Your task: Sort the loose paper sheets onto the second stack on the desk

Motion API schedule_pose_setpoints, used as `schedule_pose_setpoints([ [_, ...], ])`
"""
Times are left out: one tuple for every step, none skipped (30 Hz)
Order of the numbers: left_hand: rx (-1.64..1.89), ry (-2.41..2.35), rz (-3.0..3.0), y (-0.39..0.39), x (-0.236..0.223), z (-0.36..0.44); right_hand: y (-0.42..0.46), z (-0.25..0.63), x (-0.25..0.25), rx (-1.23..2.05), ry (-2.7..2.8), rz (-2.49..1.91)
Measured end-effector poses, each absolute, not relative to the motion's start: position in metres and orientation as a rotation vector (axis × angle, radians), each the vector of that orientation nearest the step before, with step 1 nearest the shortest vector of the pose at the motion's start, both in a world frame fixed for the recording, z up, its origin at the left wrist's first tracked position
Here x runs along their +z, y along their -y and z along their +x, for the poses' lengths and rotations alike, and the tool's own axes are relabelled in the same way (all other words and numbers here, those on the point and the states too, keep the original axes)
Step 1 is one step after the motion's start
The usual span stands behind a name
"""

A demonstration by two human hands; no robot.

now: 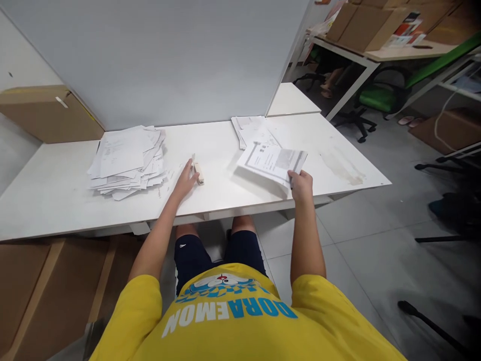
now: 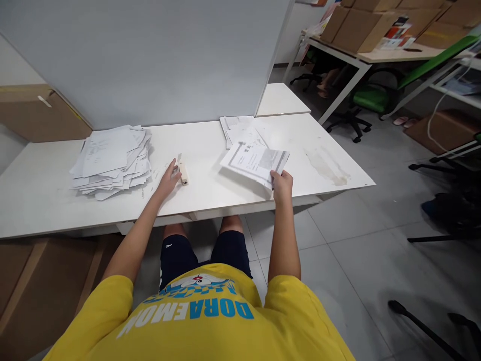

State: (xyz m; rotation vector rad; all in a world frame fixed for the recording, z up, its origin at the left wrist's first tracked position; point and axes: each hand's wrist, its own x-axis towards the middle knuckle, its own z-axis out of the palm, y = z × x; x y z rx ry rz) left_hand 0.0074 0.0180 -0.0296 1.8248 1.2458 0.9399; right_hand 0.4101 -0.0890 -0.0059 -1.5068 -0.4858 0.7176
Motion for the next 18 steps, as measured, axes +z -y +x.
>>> schedule_pose_setpoints([
  [0.958, -1.240, 1.813, -0.018, -0.031, 0.007, 0.075, 0.411, -0.008, 0.712, 0.448, -1.454],
  [0.983, -1.234, 1.804, -0.018, -0.032, 0.007, 0.060, 0.411, -0.009, 0.719, 0.418, -1.412],
  [1.014, -1.229, 1.797, -0.018, -0.033, 0.008, 0.045, 0.410, -0.010, 0.727, 0.392, -1.382],
  [1.047, -1.227, 1.792, -0.016, -0.034, 0.008, 0.030, 0.408, -0.011, 0.718, 0.365, -1.367],
  [1.086, -1.230, 1.787, -0.013, -0.034, 0.008, 0.016, 0.405, -0.012, 0.683, 0.333, -1.368],
  [1.132, -1.244, 1.779, -0.009, -0.034, 0.009, 0.004, 0.403, -0.013, 0.636, 0.302, -1.379],
  [1.184, -1.268, 1.771, -0.005, -0.034, 0.009, -0.007, 0.400, -0.014, 0.591, 0.276, -1.395],
  [1.246, -1.302, 1.763, 0.001, -0.033, 0.009, -0.015, 0.397, -0.015, 0.567, 0.264, -1.413],
  [1.315, -1.341, 1.763, 0.008, -0.032, 0.008, -0.020, 0.393, -0.017, 0.569, 0.269, -1.436],
  [1.388, -1.382, 1.775, 0.015, -0.030, 0.006, -0.022, 0.390, -0.019, 0.594, 0.291, -1.465],
  [1.454, -1.417, 1.808, 0.023, -0.027, 0.001, -0.021, 0.386, -0.022, 0.636, 0.325, -1.502],
  [1.504, -1.446, 1.866, 0.031, -0.024, -0.006, -0.016, 0.382, -0.026, 0.679, 0.364, -1.542],
  [1.532, -1.474, 1.946, 0.038, -0.020, -0.016, -0.008, 0.379, -0.030, 0.708, 0.404, -1.582],
  [1.538, -1.511, 2.037, 0.044, -0.014, -0.029, 0.002, 0.375, -0.036, 0.720, 0.427, -1.624],
  [1.523, -1.564, 2.126, 0.049, -0.008, -0.044, 0.013, 0.373, -0.043, 0.708, 0.450, -1.648],
  [1.490, -1.637, 2.199, 0.053, 0.000, -0.061, 0.024, 0.371, -0.049, 0.681, 0.483, -1.667],
  [1.448, -1.733, 2.239, 0.054, 0.007, -0.079, 0.033, 0.371, -0.055, 0.656, 0.543, -1.692],
  [1.400, -1.837, 2.246, 0.054, 0.015, -0.097, 0.040, 0.372, -0.060, 0.617, 0.681, -1.727],
])
